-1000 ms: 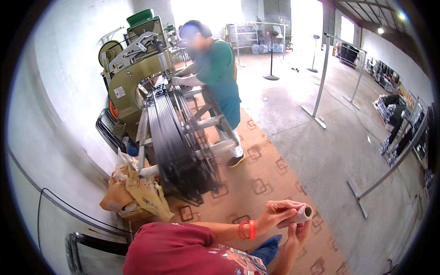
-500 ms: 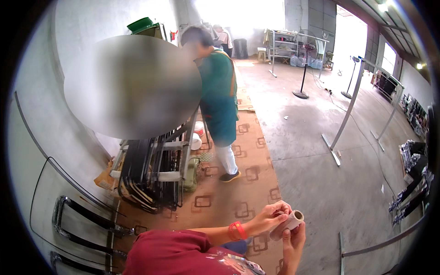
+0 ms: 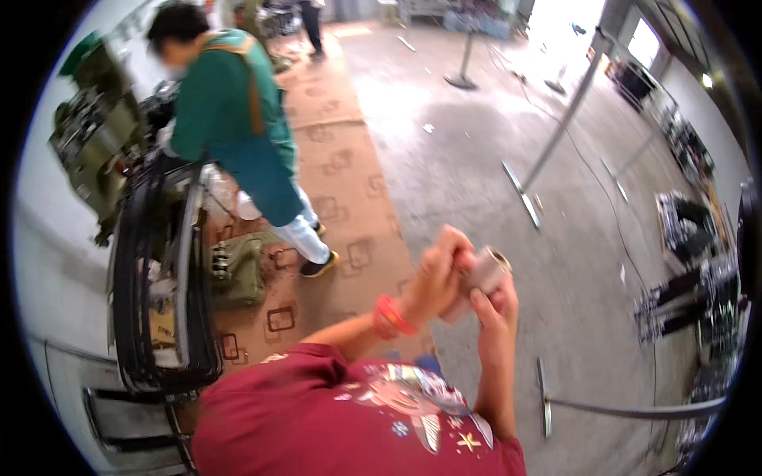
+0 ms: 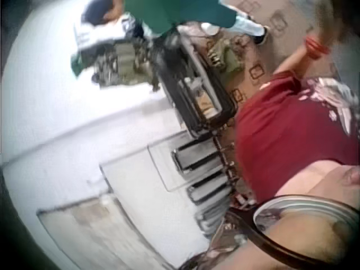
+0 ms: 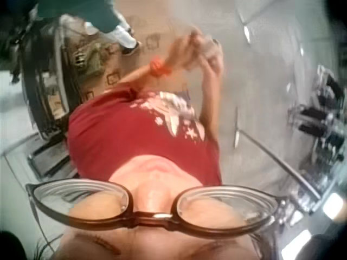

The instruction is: The person wraps a stack of black metal frames with plastic film from a roll and then moves the stack to a larger pile.

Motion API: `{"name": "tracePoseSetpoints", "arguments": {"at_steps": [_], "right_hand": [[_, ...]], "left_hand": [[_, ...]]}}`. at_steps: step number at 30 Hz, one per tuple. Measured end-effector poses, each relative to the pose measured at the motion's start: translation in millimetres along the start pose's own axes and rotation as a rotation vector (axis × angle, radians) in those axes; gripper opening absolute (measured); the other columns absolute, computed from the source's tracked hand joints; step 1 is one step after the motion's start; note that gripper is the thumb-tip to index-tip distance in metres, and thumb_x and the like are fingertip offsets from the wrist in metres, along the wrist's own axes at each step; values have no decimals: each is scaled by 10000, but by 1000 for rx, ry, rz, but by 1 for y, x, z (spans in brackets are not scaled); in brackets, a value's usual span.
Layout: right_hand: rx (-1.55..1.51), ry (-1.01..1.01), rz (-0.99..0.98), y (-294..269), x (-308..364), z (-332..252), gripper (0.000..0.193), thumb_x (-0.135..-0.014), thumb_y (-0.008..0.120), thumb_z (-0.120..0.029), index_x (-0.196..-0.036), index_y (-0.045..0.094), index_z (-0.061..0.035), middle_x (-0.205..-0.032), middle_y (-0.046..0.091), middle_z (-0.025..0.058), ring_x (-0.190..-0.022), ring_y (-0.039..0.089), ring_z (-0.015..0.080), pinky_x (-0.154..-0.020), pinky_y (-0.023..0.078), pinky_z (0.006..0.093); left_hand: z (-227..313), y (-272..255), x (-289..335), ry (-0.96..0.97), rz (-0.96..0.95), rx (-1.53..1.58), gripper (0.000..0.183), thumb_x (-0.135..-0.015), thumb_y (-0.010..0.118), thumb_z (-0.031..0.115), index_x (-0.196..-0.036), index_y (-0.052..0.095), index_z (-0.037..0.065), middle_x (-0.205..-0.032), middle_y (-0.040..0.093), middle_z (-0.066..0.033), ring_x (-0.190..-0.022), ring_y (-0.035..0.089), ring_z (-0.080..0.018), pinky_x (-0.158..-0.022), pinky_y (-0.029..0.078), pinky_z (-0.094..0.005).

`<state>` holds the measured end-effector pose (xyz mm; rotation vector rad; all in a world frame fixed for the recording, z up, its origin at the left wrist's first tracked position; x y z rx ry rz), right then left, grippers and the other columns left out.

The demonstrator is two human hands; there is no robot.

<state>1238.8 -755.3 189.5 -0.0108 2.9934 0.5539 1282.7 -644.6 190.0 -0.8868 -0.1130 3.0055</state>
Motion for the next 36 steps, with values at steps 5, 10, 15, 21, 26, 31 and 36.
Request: {"name": "tracePoseSetpoints", "arguments": {"at_steps": [5, 10, 15, 21, 26, 31, 36], "right_hand": [[-85, 158, -49, -40, -124, 13, 387, -759, 589, -134, -1103, 507, 23, -1007, 574, 71, -930, 535, 133, -846, 392, 258], [-240, 271, -127, -87, -282, 55, 390, -775, 546, -192, -1093, 518, 33, -981, 588, 71, -902, 550, 121, -823, 414, 260], [-340, 496, -307, -98, -447, 92, 382, -791, 515, -202, -1100, 512, 23, -979, 587, 77, -886, 564, 134, -807, 445, 288], [-238, 703, -520, -26, -597, 142, 365, -804, 539, -180, -1124, 523, -6, -994, 583, 50, -921, 550, 134, -809, 445, 292], [-68, 695, -663, 50, -714, 195, 376, -783, 588, -198, -1098, 529, 0, -996, 581, 50, -913, 540, 122, -791, 438, 281], [-57, 717, -731, 124, -845, 226, 359, -773, 599, -217, -1071, 541, -24, -984, 583, 45, -898, 543, 117, -779, 438, 282], [-269, 892, -747, 171, -959, 248, 381, -799, 540, -219, -1111, 511, -2, -1019, 586, 96, -894, 582, 165, -770, 480, 305]], "left_hand": [[-68, 30, -104, -32, -16, -45, 35, -882, 422, 52, -890, 394, 33, -663, 472, -76, -569, 490, -139, -515, 404, -273], [-184, 56, -217, -286, -149, 253, 217, -913, 457, 265, -866, 409, 59, -785, 464, -3, -550, 394, -35, -502, 340, -164], [-273, 48, -327, -473, -198, 330, 302, -872, 517, 352, -933, 470, 60, -757, 482, 39, -665, 434, -28, -586, 370, -172], [-365, -20, -398, -662, 207, 435, 240, -885, 509, 303, -915, 468, 68, -850, 495, 20, -720, 438, -21, -602, 383, -179], [-450, -94, -464, -414, 576, 107, 253, -904, 459, 313, -844, 409, 72, -791, 449, 22, -705, 406, -42, -633, 368, -181], [-499, -176, -580, -301, 515, -73, 290, -900, 463, 338, -841, 383, 66, -723, 434, 11, -669, 405, -50, -623, 371, -189], [-547, -241, -687, -388, 235, 299, 297, -896, 461, 341, -920, 439, 46, -788, 487, -21, -714, 457, -70, -661, 405, -218]]}}
Point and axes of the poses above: each hand's wrist, its own x-axis away from the middle knuckle, its own y-axis out of the palm, z = x × y, the point moved 4 cm from there along -x, towards the middle knuckle
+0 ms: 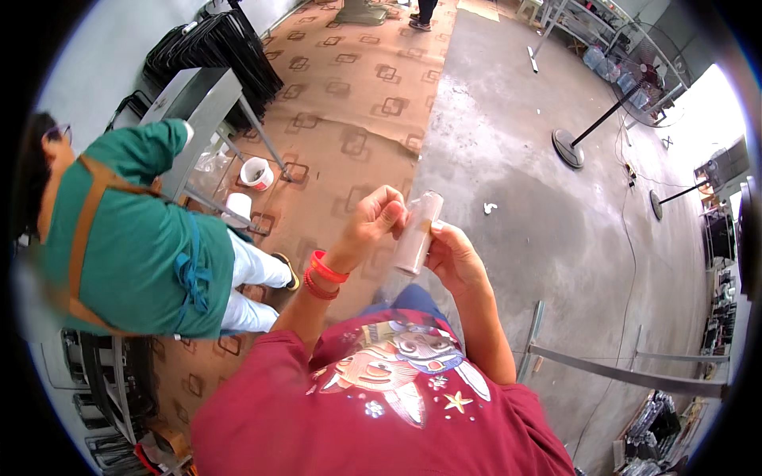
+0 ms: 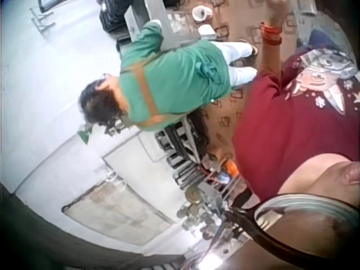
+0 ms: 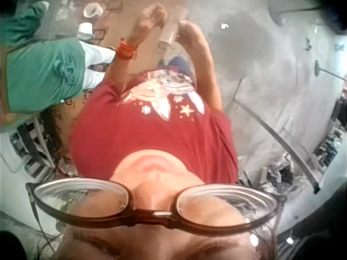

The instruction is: The person wraps a stack of black metal frames with plastic film from a roll and then moves the stack to a larger pile.

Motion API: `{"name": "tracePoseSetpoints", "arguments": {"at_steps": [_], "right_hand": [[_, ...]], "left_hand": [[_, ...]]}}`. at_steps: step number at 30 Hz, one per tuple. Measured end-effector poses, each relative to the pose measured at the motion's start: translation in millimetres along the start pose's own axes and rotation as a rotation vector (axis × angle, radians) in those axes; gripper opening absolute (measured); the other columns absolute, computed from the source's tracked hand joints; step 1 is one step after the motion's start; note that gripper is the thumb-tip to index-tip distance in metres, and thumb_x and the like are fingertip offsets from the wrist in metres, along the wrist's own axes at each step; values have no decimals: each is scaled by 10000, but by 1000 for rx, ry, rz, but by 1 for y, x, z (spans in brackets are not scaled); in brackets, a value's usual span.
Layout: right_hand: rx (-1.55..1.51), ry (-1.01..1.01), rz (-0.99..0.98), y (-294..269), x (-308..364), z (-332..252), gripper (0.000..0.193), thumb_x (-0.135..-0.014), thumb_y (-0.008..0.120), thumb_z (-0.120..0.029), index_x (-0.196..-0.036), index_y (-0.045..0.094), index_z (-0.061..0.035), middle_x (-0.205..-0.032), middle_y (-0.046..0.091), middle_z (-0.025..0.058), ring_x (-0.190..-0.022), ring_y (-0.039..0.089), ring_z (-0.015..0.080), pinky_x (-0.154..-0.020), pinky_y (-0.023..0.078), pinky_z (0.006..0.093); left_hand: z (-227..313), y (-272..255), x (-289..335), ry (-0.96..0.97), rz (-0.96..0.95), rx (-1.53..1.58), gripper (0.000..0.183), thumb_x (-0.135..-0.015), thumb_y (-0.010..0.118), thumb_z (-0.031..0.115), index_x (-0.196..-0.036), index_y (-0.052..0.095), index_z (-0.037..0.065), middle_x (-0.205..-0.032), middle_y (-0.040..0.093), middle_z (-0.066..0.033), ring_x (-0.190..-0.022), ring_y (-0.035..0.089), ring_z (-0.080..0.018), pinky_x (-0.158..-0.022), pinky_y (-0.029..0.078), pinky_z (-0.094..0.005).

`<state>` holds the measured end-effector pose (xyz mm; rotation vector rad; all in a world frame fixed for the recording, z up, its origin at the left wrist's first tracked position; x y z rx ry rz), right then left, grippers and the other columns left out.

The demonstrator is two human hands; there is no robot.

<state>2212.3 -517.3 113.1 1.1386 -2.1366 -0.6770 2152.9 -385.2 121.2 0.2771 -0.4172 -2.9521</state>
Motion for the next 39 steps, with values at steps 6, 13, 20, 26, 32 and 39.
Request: {"name": "tracePoseSetpoints", "arguments": {"at_steps": [6, 13, 20, 26, 32, 39], "right_hand": [[-213, -125, -85, -38, -139, -79, 481, -801, 506, -183, -1217, 396, 32, -1092, 548, 147, -975, 565, 225, -854, 458, 354], [-556, -238, -348, -43, -333, -183, 567, -743, 587, -101, -1265, 370, -64, -1289, 386, 165, -1229, 331, 272, -995, 295, 471], [-496, -88, -630, 0, -519, -262, 600, -665, 613, -32, -1233, 431, -96, -1296, 397, 153, -1239, 327, 273, -1018, 260, 432], [-112, -59, -588, 40, -661, -289, 601, -681, 661, -56, -1224, 408, -88, -1256, 443, 138, -1162, 423, 246, -990, 303, 394], [-76, -30, -686, 95, -810, -317, 569, -721, 665, -82, -1215, 385, -50, -1252, 436, 140, -1162, 414, 226, -963, 333, 357], [-101, 43, -632, 124, -970, -335, 593, -705, 696, -101, -1208, 389, -36, -1251, 442, 157, -1153, 427, 230, -960, 338, 374]], "left_hand": [[20, -51, -129, -32, 25, -102, 269, -898, 488, 224, -1069, 460, 19, -915, 551, -49, -868, 522, -113, -779, 430, -251], [25, -149, -294, 72, 310, -442, 402, -749, 642, 88, -1102, 472, 1, -1049, 522, -79, -948, 522, -148, -853, 413, -287], [53, -265, -413, 73, 539, -307, 412, -742, 652, 57, -1112, 483, -7, -1101, 497, -92, -1025, 498, -156, -886, 396, -287], [76, -378, -489, 415, 689, -533, 345, -741, 625, -19, -1070, 529, 20, -1109, 484, -80, -1041, 474, -148, -885, 378, -265], [101, -518, -568, 442, 663, -429, 255, -728, 616, -53, -961, 550, 27, -1050, 489, -70, -994, 485, -143, -848, 373, -241], [135, -659, -661, 271, 535, -672, 144, -736, 653, 6, -798, 524, 18, -911, 470, -52, -918, 492, -147, -825, 397, -262]]}}
Point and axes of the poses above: each hand's wrist, its own x-axis away from the middle knuckle, its own y-axis out of the palm, z = x × y, the point moved 4 cm from there along -x, towards the middle knuckle
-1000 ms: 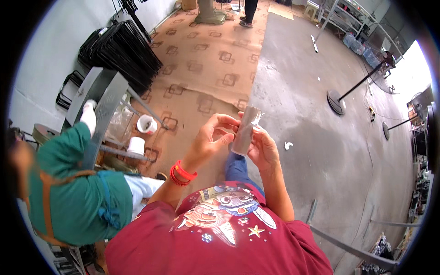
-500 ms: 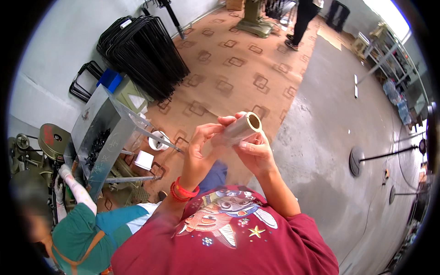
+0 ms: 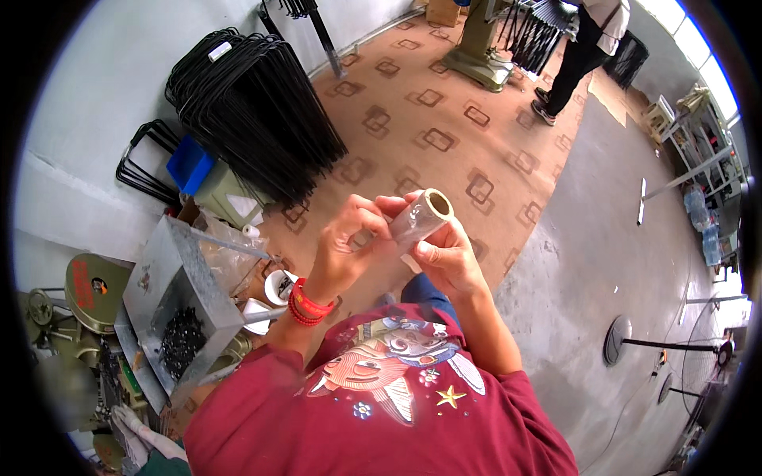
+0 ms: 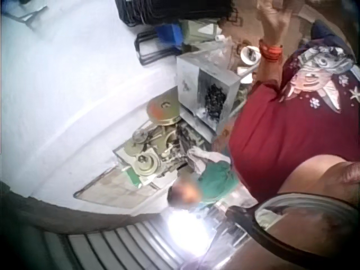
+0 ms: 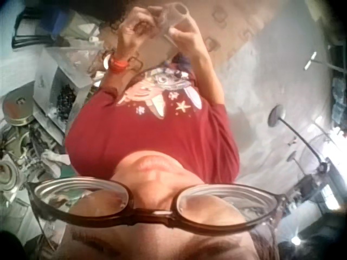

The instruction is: The person wraps a stack of black metal frames with plastic film from a roll and then moves the stack to a larger pile.

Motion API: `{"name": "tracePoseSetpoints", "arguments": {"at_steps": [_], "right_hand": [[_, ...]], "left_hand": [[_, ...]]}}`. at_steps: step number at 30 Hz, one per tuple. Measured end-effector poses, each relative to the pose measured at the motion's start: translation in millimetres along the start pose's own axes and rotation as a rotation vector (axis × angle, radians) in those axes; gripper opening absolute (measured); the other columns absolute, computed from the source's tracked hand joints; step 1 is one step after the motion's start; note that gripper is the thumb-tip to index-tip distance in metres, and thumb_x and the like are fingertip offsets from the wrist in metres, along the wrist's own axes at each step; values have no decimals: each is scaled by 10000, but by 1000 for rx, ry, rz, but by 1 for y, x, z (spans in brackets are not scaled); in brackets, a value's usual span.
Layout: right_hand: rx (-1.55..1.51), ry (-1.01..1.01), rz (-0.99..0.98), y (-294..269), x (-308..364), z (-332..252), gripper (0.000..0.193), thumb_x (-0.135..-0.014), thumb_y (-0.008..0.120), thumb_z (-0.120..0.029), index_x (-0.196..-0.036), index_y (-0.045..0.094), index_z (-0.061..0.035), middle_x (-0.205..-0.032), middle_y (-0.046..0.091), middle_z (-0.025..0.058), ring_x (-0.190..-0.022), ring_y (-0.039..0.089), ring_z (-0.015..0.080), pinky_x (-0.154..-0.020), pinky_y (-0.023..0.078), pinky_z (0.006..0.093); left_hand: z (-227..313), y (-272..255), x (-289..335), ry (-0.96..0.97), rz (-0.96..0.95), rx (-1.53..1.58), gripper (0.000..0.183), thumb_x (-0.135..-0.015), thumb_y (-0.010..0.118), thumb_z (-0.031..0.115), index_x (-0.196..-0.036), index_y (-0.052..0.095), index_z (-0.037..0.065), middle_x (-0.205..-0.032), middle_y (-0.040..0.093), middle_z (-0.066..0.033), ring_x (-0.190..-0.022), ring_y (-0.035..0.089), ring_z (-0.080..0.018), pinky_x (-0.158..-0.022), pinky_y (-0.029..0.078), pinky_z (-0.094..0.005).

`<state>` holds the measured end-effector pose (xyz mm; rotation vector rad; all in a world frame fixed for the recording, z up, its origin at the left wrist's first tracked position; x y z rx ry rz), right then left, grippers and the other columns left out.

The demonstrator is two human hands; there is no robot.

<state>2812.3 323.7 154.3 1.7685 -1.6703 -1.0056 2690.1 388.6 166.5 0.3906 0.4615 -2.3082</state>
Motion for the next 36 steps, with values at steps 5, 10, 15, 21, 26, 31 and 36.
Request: {"name": "tracePoseSetpoints", "arguments": {"at_steps": [5, 10, 15, 21, 26, 31, 36], "right_hand": [[90, 74, 177, -78, -96, -29, 582, -670, 733, -115, -1156, 425, -28, -1128, 528, 137, -1003, 528, 200, -852, 415, 318], [170, 146, 359, -175, -201, -57, 510, -686, 718, -196, -1094, 464, -23, -943, 543, 59, -868, 523, 134, -793, 401, 270], [-49, 193, 172, -224, -318, -110, 454, -728, 654, -271, -1060, 513, 4, -987, 563, 87, -919, 535, 165, -837, 398, 304], [257, 302, 138, -256, -452, -148, 438, -728, 661, -252, -1060, 507, -10, -928, 557, 68, -876, 526, 145, -788, 410, 300], [305, 347, 43, -268, -572, -156, 504, -715, 676, -272, -1109, 482, -23, -911, 513, 35, -832, 483, 119, -744, 398, 276], [290, 417, -60, -282, -685, -164, 446, -709, 657, -240, -1048, 513, 11, -895, 545, 74, -855, 525, 157, -728, 438, 307], [251, 413, -101, -294, -798, -170, 434, -692, 650, -241, -990, 514, 42, -882, 571, 109, -861, 567, 208, -755, 469, 350]], "left_hand": [[-69, -11, -104, -140, 37, -22, 170, -838, 573, 126, -801, 442, 25, -813, 465, -40, -784, 486, -105, -739, 405, -224], [-142, -11, -221, -113, 208, -236, 184, -896, 486, 165, -846, 360, 40, -691, 453, -16, -577, 437, -68, -527, 380, -202], [-207, -36, -344, -189, 292, -238, 159, -912, 456, 170, -869, 358, 54, -671, 426, 5, -522, 385, -41, -464, 331, -185], [-252, -79, -443, -410, 341, 58, 208, -878, 534, 249, -902, 525, 42, -639, 438, 62, -509, 400, -4, -454, 333, -157], [-292, -138, -515, -376, 630, 80, 139, -852, 559, 124, -751, 571, 29, -645, 474, 79, -587, 385, 9, -499, 311, -156], [-323, -207, -589, -238, 764, 59, 165, -894, 510, 159, -813, 577, 31, -607, 429, 97, -487, 296, 21, -418, 220, -161], [-367, -284, -667, -125, 795, -45, 173, -907, 479, 157, -812, 546, 29, -624, 452, 63, -484, 314, 15, -423, 241, -154]]}}
Point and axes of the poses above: each hand's wrist, its own x-axis away from the middle knuckle, its own y-axis out of the palm, z = x × y, the point moved 4 cm from there along -x, towards the middle knuckle
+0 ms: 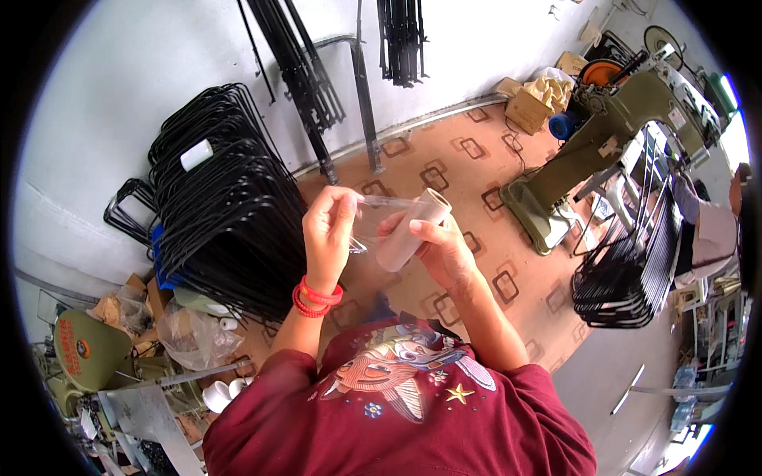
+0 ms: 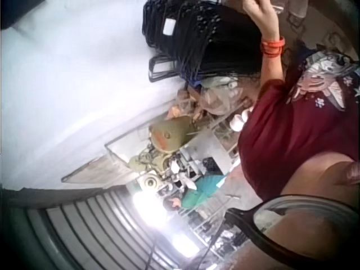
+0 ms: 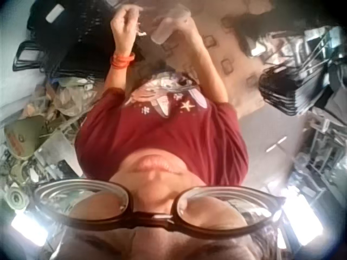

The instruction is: The person wraps a stack of black metal frames with plastic film from a roll and then moves the stack to a larger pile.

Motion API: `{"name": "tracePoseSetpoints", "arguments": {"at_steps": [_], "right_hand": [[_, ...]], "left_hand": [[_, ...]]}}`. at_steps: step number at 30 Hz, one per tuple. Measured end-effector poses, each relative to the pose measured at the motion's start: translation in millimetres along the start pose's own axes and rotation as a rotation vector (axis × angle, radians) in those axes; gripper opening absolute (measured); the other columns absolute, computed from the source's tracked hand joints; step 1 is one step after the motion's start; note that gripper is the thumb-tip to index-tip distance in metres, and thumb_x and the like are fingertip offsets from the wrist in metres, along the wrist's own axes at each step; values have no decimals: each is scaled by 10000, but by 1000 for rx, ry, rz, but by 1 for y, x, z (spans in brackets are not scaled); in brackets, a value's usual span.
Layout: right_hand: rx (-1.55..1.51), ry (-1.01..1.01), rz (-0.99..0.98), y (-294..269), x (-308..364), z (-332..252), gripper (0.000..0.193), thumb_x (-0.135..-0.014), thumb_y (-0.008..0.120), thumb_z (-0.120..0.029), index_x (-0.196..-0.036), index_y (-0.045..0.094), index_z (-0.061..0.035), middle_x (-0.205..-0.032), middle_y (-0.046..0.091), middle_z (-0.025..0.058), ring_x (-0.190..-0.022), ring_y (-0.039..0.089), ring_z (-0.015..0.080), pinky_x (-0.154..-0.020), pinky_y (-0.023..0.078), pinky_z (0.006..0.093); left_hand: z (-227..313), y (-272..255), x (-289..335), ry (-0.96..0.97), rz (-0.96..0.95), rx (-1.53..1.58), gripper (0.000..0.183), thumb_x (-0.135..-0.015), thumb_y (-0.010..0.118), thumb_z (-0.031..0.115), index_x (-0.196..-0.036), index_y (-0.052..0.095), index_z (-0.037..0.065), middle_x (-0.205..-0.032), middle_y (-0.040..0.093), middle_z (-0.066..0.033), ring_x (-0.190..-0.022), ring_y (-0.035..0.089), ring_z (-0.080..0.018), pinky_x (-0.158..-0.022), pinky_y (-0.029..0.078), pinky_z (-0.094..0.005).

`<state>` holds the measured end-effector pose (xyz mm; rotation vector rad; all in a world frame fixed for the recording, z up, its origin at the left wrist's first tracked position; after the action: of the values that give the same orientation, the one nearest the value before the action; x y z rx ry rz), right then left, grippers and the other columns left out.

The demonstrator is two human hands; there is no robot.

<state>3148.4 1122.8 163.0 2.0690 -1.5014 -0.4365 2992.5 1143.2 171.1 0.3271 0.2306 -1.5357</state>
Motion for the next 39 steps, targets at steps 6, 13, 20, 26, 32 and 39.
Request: {"name": "tracePoseSetpoints", "arguments": {"at_steps": [6, 13, 20, 26, 32, 39], "right_hand": [[-111, -69, 89, -71, -102, -31, 519, -695, 647, -259, -1088, 450, 18, -878, 543, 92, -860, 564, 212, -784, 471, 362], [52, -204, 88, -154, -235, -108, 585, -650, 661, -234, -1122, 435, 27, -767, 541, 82, -721, 549, 202, -715, 466, 332], [198, -215, 83, -230, -385, -192, 296, -592, 669, -52, -833, 499, -19, -783, 526, 39, -709, 535, 155, -698, 457, 295], [860, -557, -18, -236, -486, -218, 266, -579, 669, -52, -803, 529, -20, -1150, 462, 203, -1011, 484, 256, -875, 348, 315], [520, -385, -202, -247, -526, -213, 263, -600, 666, -16, -768, 463, -25, -988, 551, 133, -1196, 412, 205, -871, 338, 262], [547, -555, -296, -252, -529, -222, 375, -577, 732, -75, -833, 459, -46, -1071, 464, 178, -1177, 389, 311, -923, 319, 371]], "left_hand": [[-54, 19, -116, 117, 66, -208, 214, -917, 457, 189, -791, 518, 28, -553, 403, 65, -441, 319, 8, -406, 247, -160], [-115, 66, -268, 181, 178, -93, 208, -921, 436, 174, -772, 472, 32, -644, 467, 0, -487, 440, -42, -482, 396, -171], [-188, 93, -415, 273, 612, -281, 173, -916, 434, 144, -806, 475, 18, -676, 484, -8, -538, 426, -51, -510, 372, -195], [-250, 60, -524, 261, 611, -89, 252, -867, 470, 166, -1032, 521, -18, -1212, 483, -113, -1118, 430, -192, -946, 312, -300], [-320, 96, -573, -92, 40, 529, 528, -920, 352, 345, -1295, 322, -25, -1287, 421, -112, -1142, 445, -190, -987, 339, -309], [-332, 69, -565, -154, 220, 251, 474, -915, 377, 292, -1231, 393, -61, -1270, 423, -183, -1174, 425, -249, -975, 374, -368]]}}
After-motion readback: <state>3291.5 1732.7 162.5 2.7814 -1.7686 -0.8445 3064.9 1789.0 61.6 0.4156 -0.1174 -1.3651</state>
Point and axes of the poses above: each hand's wrist, its own x-axis away from the middle knuckle, its own y-axis out of the palm, z = x × y, the point moved 4 cm from there along -x, towards the middle knuckle
